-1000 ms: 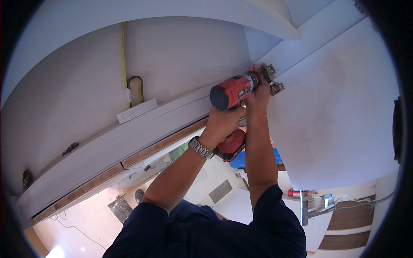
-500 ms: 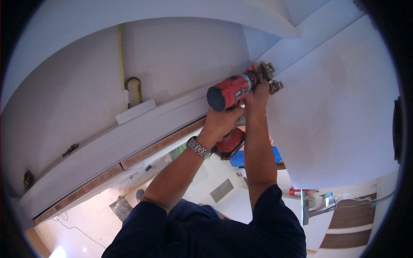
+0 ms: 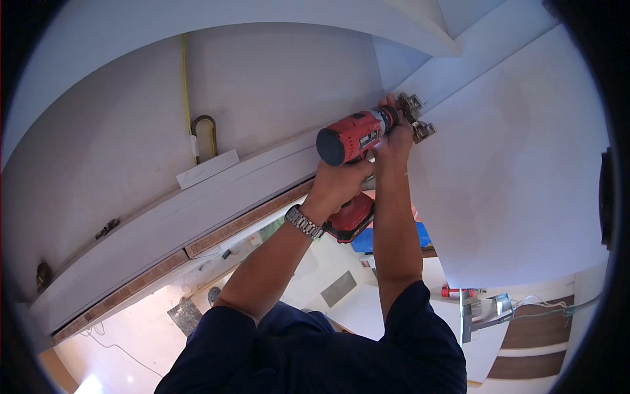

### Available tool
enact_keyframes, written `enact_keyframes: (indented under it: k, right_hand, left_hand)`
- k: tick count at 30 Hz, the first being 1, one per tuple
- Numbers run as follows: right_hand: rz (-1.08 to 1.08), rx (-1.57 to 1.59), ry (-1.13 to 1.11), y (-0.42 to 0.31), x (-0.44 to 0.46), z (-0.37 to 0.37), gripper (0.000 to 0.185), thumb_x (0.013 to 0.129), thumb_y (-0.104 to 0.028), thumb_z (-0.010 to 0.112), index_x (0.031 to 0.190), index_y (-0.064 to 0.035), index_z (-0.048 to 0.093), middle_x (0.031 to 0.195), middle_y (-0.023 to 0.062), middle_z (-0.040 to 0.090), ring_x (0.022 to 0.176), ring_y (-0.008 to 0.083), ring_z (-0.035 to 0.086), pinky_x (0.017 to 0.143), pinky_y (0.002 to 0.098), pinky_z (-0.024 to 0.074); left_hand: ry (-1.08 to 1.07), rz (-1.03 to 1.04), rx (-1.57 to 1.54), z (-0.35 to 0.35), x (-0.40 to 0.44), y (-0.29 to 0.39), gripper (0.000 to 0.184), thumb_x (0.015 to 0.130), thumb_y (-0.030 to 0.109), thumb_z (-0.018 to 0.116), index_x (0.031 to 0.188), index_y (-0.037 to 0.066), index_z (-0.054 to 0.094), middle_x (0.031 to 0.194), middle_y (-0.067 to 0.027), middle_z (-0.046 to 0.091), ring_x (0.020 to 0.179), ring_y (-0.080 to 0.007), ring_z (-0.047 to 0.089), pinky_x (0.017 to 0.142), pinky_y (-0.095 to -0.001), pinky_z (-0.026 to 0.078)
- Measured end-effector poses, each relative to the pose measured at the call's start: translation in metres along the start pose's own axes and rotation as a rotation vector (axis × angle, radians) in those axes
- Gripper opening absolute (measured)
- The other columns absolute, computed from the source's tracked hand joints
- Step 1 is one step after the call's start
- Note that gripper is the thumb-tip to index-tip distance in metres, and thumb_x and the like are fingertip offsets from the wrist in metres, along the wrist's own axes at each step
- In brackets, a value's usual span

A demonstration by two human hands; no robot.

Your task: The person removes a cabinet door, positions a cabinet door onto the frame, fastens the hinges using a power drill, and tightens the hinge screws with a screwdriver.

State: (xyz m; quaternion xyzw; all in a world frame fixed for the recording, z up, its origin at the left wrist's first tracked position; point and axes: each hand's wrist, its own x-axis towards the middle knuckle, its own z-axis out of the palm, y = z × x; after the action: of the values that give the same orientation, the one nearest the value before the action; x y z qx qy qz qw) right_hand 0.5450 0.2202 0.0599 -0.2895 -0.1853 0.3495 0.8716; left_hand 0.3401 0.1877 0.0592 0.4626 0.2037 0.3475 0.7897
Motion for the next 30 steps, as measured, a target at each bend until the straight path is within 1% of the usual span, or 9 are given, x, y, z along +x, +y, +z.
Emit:
enact_keyframes:
  k: [3, 6, 9, 12, 15, 18, 21, 27, 30]
  right_hand:
    - [0.035, 0.026, -0.066, 0.000, 0.005, -0.007, 0.035, 0.107, -0.022, 0.025, 0.127, -0.0028, 0.046, 0.119, 0.0149, 0.063, 0.099, 0.0285, 0.062, 0.088, 0.0449, 0.0525]
    - [0.028, 0.057, -0.056, 0.000, 0.003, -0.004, 0.037, 0.107, -0.022, 0.024, 0.125, -0.0011, 0.048, 0.115, 0.0151, 0.064, 0.098, 0.0287, 0.061, 0.087, 0.0449, 0.0524]
    - [0.010, 0.000, -0.070, 0.000, -0.001, 0.001, 0.038, 0.107, -0.023, 0.024, 0.124, -0.0001, 0.049, 0.112, 0.0153, 0.064, 0.098, 0.0286, 0.061, 0.087, 0.0445, 0.0524]
    - [0.038, 0.047, -0.090, -0.002, -0.004, 0.002, 0.036, 0.107, -0.022, 0.025, 0.122, 0.0003, 0.049, 0.110, 0.0158, 0.063, 0.096, 0.0292, 0.062, 0.086, 0.0444, 0.0527]
    - [0.024, 0.116, -0.022, 0.000, -0.002, 0.006, 0.033, 0.106, -0.020, 0.026, 0.120, 0.0010, 0.048, 0.110, 0.0165, 0.063, 0.095, 0.0299, 0.062, 0.086, 0.0443, 0.0533]
    - [-0.026, 0.066, 0.039, 0.001, -0.005, 0.011, 0.032, 0.106, -0.019, 0.027, 0.119, 0.0013, 0.048, 0.110, 0.0166, 0.062, 0.095, 0.0301, 0.062, 0.086, 0.0440, 0.0539]
    - [-0.046, 0.046, 0.036, 0.001, -0.007, 0.014, 0.032, 0.106, -0.019, 0.027, 0.116, 0.0028, 0.048, 0.109, 0.0172, 0.062, 0.095, 0.0298, 0.062, 0.086, 0.0442, 0.0543]
    - [-0.009, 0.069, 0.023, 0.000, -0.003, 0.011, 0.033, 0.105, -0.018, 0.027, 0.113, 0.0052, 0.050, 0.105, 0.0169, 0.062, 0.094, 0.0294, 0.062, 0.086, 0.0437, 0.0542]
    - [0.007, -0.084, -0.068, -0.002, -0.003, 0.004, 0.032, 0.105, -0.018, 0.030, 0.116, 0.0034, 0.051, 0.104, 0.0158, 0.062, 0.093, 0.0286, 0.062, 0.087, 0.0432, 0.0534]
  left_hand:
    - [0.012, 0.023, -0.005, 0.001, 0.001, -0.003, 0.014, 0.081, 0.009, 0.065, 0.091, 0.001, 0.060, 0.062, -0.0037, 0.058, 0.048, -0.0120, 0.054, 0.045, -0.0292, 0.043]
    - [0.014, 0.012, -0.007, 0.001, 0.001, -0.002, 0.012, 0.081, 0.008, 0.064, 0.090, 0.001, 0.060, 0.061, -0.0037, 0.058, 0.048, -0.0122, 0.054, 0.045, -0.0293, 0.043]
    - [0.009, 0.011, 0.006, 0.001, 0.002, -0.002, 0.012, 0.080, 0.008, 0.064, 0.090, 0.001, 0.060, 0.061, -0.0036, 0.058, 0.048, -0.0123, 0.054, 0.045, -0.0292, 0.043]
    - [0.016, 0.027, 0.027, 0.002, 0.003, -0.004, 0.012, 0.081, 0.008, 0.064, 0.090, 0.001, 0.059, 0.062, -0.0031, 0.058, 0.048, -0.0122, 0.054, 0.044, -0.0288, 0.043]
    - [0.029, 0.003, -0.013, 0.001, 0.004, -0.006, 0.013, 0.081, 0.007, 0.065, 0.092, 0.001, 0.059, 0.063, -0.0028, 0.058, 0.048, -0.0123, 0.055, 0.044, -0.0289, 0.044]
    - [0.029, -0.040, -0.008, 0.001, 0.003, -0.005, 0.014, 0.082, 0.007, 0.065, 0.093, 0.001, 0.059, 0.064, -0.0031, 0.059, 0.048, -0.0124, 0.055, 0.044, -0.0289, 0.044]
    - [0.026, -0.013, -0.018, 0.002, 0.004, -0.005, 0.013, 0.082, 0.008, 0.065, 0.092, 0.001, 0.060, 0.063, -0.0033, 0.059, 0.048, -0.0125, 0.055, 0.044, -0.0288, 0.044]
    - [0.040, -0.043, 0.032, 0.002, 0.005, -0.005, 0.011, 0.082, 0.009, 0.066, 0.089, 0.002, 0.060, 0.062, -0.0035, 0.059, 0.049, -0.0127, 0.056, 0.045, -0.0285, 0.045]
    - [0.029, -0.031, 0.020, 0.003, 0.007, -0.005, 0.012, 0.082, 0.010, 0.066, 0.088, 0.002, 0.060, 0.063, -0.0041, 0.060, 0.049, -0.0133, 0.057, 0.045, -0.0286, 0.045]
